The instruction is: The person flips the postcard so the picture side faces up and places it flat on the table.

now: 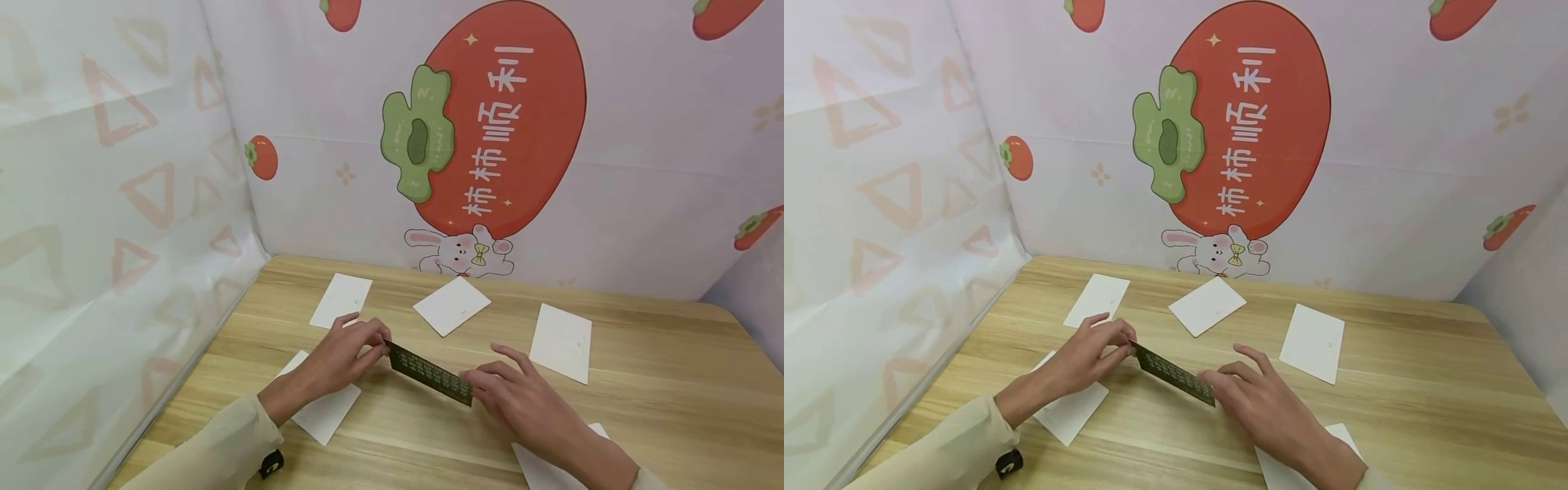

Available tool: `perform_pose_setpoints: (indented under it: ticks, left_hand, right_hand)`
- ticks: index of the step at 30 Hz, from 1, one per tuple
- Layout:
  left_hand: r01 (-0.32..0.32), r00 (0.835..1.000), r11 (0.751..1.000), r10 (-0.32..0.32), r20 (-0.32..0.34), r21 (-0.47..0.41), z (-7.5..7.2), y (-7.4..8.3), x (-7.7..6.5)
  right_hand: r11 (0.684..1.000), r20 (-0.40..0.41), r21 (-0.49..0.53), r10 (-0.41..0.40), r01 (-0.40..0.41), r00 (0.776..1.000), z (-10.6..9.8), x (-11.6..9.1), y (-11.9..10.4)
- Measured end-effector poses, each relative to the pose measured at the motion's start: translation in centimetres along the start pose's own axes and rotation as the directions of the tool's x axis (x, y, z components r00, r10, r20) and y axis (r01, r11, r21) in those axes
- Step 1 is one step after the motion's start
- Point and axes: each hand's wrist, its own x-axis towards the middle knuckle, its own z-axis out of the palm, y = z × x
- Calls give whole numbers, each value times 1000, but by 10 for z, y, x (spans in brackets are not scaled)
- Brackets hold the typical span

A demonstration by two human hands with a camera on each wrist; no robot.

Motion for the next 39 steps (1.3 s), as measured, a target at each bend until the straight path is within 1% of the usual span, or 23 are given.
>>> perform_pose_setpoints:
  ticks: [3,10,14,17,22,25,29,35,39]
  left_hand:
    - [17,1000,1000,-16,16,-9,-1,2,1]
    - [42,998,999,-41,47,-22,1,4,2]
    - [63,996,998,-61,72,-31,2,4,3]
    - [74,994,997,-72,88,-24,3,4,2]
    - [87,991,996,-85,100,-10,3,5,3]
    - [95,991,995,-94,98,-2,4,6,4]
    - [94,992,995,-96,83,22,5,7,5]
    - [40,998,996,-44,45,84,6,7,4]
    - [4,999,990,-10,44,139,7,6,4]
  right_hand:
    - [1000,-6,0,13,-13,1000,-1,-1,2]
    - [997,-8,-60,54,-55,998,-2,-5,9]
    - [996,-20,-68,60,-61,998,-1,-6,14]
    - [996,-30,-65,61,-63,998,0,-7,16]
    - [992,-32,-86,94,-96,995,2,-7,17]
    - [987,-17,-118,109,-110,994,3,-7,16]
    - [979,38,-167,128,-120,991,5,-7,16]
    - [970,137,-219,140,-108,981,7,-8,16]
    - [960,164,-261,149,-103,975,10,-8,15]
